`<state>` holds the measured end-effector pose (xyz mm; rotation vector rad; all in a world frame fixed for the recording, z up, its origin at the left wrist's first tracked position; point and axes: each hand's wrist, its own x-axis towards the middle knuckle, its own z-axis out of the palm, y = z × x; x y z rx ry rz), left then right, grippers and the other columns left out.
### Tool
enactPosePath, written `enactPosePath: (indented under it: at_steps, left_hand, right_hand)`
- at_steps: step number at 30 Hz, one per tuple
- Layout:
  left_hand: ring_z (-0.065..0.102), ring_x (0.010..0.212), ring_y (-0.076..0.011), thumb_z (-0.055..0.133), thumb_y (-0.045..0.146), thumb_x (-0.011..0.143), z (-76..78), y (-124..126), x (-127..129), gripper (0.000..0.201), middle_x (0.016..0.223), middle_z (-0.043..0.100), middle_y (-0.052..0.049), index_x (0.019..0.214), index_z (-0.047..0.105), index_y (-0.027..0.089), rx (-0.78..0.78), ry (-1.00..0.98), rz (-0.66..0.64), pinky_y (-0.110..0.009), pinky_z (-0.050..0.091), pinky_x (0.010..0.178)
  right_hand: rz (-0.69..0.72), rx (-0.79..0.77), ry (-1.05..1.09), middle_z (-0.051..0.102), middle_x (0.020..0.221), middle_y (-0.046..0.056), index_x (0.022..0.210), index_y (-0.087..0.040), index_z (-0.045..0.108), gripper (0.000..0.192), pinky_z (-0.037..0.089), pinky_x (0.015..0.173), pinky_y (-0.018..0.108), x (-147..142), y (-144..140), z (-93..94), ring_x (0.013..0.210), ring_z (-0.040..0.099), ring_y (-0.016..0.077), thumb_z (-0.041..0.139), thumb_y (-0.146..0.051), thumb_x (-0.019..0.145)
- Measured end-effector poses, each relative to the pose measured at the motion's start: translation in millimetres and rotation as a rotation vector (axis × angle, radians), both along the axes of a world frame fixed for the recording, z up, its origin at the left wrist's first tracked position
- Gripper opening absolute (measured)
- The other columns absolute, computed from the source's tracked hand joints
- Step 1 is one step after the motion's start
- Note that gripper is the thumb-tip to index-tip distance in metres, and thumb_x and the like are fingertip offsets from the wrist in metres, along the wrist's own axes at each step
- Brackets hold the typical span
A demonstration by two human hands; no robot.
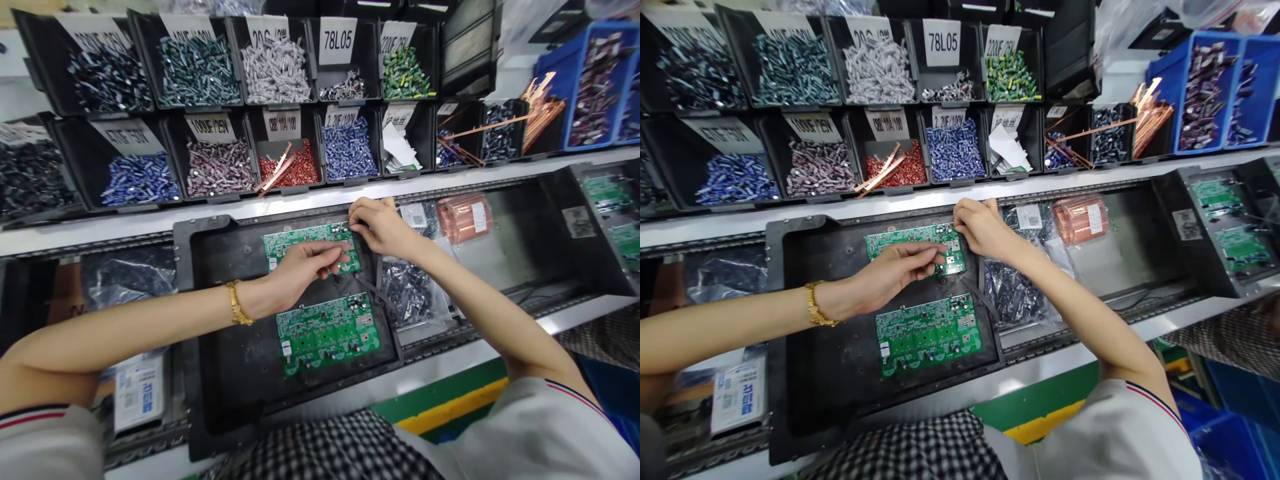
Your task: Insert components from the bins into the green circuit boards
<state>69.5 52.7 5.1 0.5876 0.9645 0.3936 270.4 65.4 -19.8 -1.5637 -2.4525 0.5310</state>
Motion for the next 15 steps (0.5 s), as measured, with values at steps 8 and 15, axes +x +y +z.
enactPosePath:
  at_steps: [8,15]
  left_hand:
    - [0.064,0.065,-0.0135,0.041,0.016,0.095,0.3,5.2,-0.2,0.015,0.093,0.069,-0.013,0.082,0.048,0.013,-0.086,-0.025,0.031,-0.023,0.039,0.055]
    - [0.05,0.051,-0.0056,0.052,0.021,0.092,-4.1,8.4,-0.7,0.02,0.075,0.066,-0.007,0.074,0.052,0.011,-0.077,0.029,0.014,-0.019,0.035,0.049]
  right_hand:
    - [-0.003,-0.006,-0.025,0.059,0.098,0.005,0.081,-0.02,0.048,0.011,0.021,0.076,0.035,-0.3,-3.3,2.2,0.091,0.053,0.02,0.039,-0.013,0.082]
    - [-0.006,0.002,-0.067,0.058,0.098,0.005,0.082,-0.019,0.049,0.01,0.021,0.075,0.035,-0.7,-2.9,1.4,0.093,0.053,0.0205,0.04,-0.015,0.083]
